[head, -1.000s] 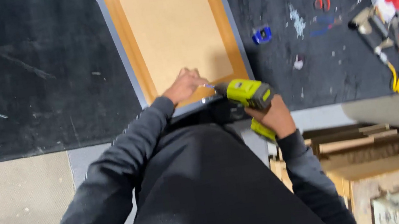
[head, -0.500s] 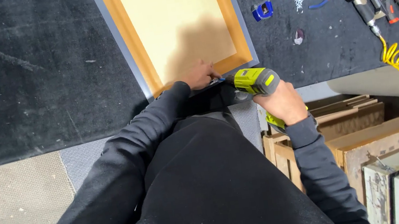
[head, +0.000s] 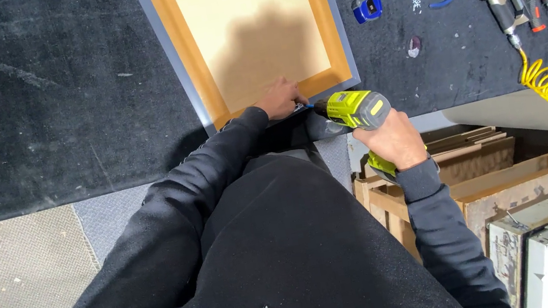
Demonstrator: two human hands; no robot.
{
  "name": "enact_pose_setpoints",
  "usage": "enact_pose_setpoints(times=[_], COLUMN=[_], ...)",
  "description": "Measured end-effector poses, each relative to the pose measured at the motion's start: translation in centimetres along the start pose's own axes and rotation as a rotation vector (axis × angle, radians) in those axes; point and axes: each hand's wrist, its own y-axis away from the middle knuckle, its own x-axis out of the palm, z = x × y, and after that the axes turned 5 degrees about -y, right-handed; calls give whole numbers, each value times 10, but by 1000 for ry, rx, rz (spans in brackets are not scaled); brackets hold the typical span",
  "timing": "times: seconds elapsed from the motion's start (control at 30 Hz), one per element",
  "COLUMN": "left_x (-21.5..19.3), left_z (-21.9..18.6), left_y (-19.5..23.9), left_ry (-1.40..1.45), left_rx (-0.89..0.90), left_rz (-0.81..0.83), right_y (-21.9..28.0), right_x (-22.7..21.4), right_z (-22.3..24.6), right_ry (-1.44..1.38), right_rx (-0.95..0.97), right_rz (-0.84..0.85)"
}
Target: The person uses a cordless drill to attach metal hanging brackets to the back of a picture frame. They position each bracket, drive screws into the frame, and repeat the process for multiple brackets along the frame edges.
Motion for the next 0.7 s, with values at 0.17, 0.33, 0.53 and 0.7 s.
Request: enact_pose_setpoints(times=[0.17,0.33,0.53,0.7], left_x=[9,7,12,16], left_z=[10,7,5,2], left_y=[-4,-3,-6,-7], left_ry=[8,11,-15,-175], left_rx=[5,-8,-45,-93], left_rz=[9,15,-5,-34], right_y=[-2,-4,0,-3], right_x=[2,3,-2,-3], right_z=[-1,2,9,13], right_ry=[-9,-17,-9,0], right_rx=[-13,-21,-38,-61], right_rz=[-6,-11,5,36])
